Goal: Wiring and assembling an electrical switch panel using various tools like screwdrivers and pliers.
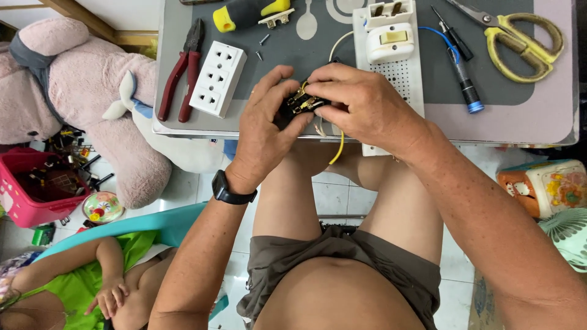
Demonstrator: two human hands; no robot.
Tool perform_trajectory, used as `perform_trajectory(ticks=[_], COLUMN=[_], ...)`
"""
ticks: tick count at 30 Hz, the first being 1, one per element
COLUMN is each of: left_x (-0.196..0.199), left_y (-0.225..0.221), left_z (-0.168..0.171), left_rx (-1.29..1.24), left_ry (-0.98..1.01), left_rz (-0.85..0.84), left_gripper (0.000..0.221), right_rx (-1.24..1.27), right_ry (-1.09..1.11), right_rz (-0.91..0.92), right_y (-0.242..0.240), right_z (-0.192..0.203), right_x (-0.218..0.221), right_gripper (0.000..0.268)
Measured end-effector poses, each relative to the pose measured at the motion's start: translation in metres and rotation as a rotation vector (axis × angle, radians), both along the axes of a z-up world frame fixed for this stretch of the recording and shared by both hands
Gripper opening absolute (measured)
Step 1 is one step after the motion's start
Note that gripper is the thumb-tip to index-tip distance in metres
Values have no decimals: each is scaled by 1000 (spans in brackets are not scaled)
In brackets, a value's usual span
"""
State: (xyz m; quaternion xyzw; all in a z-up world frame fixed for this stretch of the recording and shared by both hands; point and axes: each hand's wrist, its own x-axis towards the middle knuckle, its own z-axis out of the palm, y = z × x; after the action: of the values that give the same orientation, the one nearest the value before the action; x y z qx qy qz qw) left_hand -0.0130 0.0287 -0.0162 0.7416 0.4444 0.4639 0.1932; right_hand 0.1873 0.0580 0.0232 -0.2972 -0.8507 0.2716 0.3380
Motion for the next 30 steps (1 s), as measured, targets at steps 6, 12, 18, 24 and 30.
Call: perform_trajectory(ticks=[6,12,18,24,30], left_x=[-3,-10,-12,-15,-16], left_y=[-3,-3,-3,-2,0], left_z=[5,5,6,7,4], left_rx=[-55,-46,-75,-65,-66], left_ry=[27,124,106,55,29], left_rz=[-44,-112,-128,-152,-143], left_gripper=[44,51,45,41,45], right_rx=[93,280,196,164,269], right_ry=[-143,-151,-197,-247,-365], right_rz=[24,95,56,36,116], right_y=[3,14,13,11,20], right_z=[3,1,7,9,14], right_x=[2,5,0,-4,-3], right_gripper=[18,7,10,9,17])
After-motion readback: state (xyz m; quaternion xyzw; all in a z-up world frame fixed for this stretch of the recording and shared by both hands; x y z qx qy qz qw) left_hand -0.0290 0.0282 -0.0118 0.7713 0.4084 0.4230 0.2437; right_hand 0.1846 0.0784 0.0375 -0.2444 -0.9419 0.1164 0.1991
